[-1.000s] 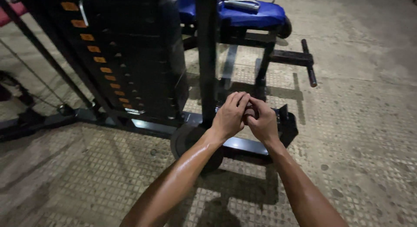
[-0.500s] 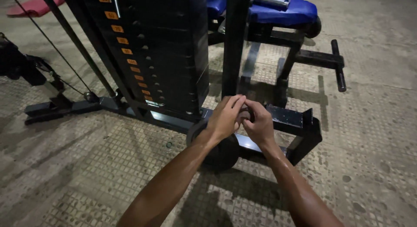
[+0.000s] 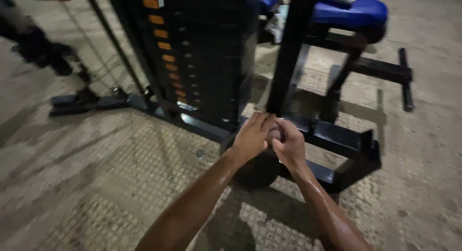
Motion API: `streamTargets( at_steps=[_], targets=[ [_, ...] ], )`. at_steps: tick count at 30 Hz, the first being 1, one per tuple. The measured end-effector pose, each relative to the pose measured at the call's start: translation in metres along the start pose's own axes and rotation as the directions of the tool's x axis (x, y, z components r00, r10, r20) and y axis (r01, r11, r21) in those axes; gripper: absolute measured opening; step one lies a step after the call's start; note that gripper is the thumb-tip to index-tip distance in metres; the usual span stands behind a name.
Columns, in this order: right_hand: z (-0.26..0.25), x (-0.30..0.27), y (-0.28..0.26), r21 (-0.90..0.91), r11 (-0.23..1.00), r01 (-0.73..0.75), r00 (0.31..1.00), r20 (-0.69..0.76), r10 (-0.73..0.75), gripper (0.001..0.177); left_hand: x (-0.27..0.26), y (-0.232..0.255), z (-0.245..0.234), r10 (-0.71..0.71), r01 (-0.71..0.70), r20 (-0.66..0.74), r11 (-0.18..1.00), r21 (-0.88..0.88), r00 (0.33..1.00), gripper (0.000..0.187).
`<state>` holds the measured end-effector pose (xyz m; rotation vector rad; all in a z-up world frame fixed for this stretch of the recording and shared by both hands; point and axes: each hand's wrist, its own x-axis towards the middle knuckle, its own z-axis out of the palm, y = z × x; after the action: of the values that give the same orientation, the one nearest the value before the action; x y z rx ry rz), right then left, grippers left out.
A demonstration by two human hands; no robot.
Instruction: Cleaning a gym machine, a weight plate, and a lifting belt with a cloth.
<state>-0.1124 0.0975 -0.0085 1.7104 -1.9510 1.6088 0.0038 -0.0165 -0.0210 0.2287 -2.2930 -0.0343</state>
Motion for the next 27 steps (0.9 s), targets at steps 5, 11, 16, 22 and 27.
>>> streamTargets(
  at_steps=[5,11,16,22,27],
  targets=[
    [0.064,-0.002,-0.011,0.2,0.979,-0.044,0.998,-0.025,0.05,0.045,-0.029,-0.018,-0.046,-0.173,0.171,-0.011,0.978,-0.12,0.985,0.065],
    [0.105,0.001,-0.001,0.238,0.97,-0.052,0.998,-0.006,0.055,0.046,-0.038,-0.052,-0.064,-0.175,0.179,0.043,0.975,-0.135,0.984,0.062],
    [0.086,0.018,-0.02,0.27,0.963,0.004,0.999,-0.036,0.006,0.047,-0.011,-0.053,-0.074,-0.131,0.138,0.055,0.981,-0.137,0.99,0.049],
    [0.082,0.033,-0.043,0.143,0.985,0.101,0.972,-0.226,-0.067,0.06,0.014,-0.045,-0.094,-0.037,0.006,-0.099,0.955,-0.295,0.994,0.03],
    [0.11,0.039,-0.022,0.042,0.982,0.186,0.944,-0.283,-0.167,0.055,0.007,-0.069,-0.084,0.188,-0.192,-0.145,0.981,-0.014,0.971,0.021]
  ],
)
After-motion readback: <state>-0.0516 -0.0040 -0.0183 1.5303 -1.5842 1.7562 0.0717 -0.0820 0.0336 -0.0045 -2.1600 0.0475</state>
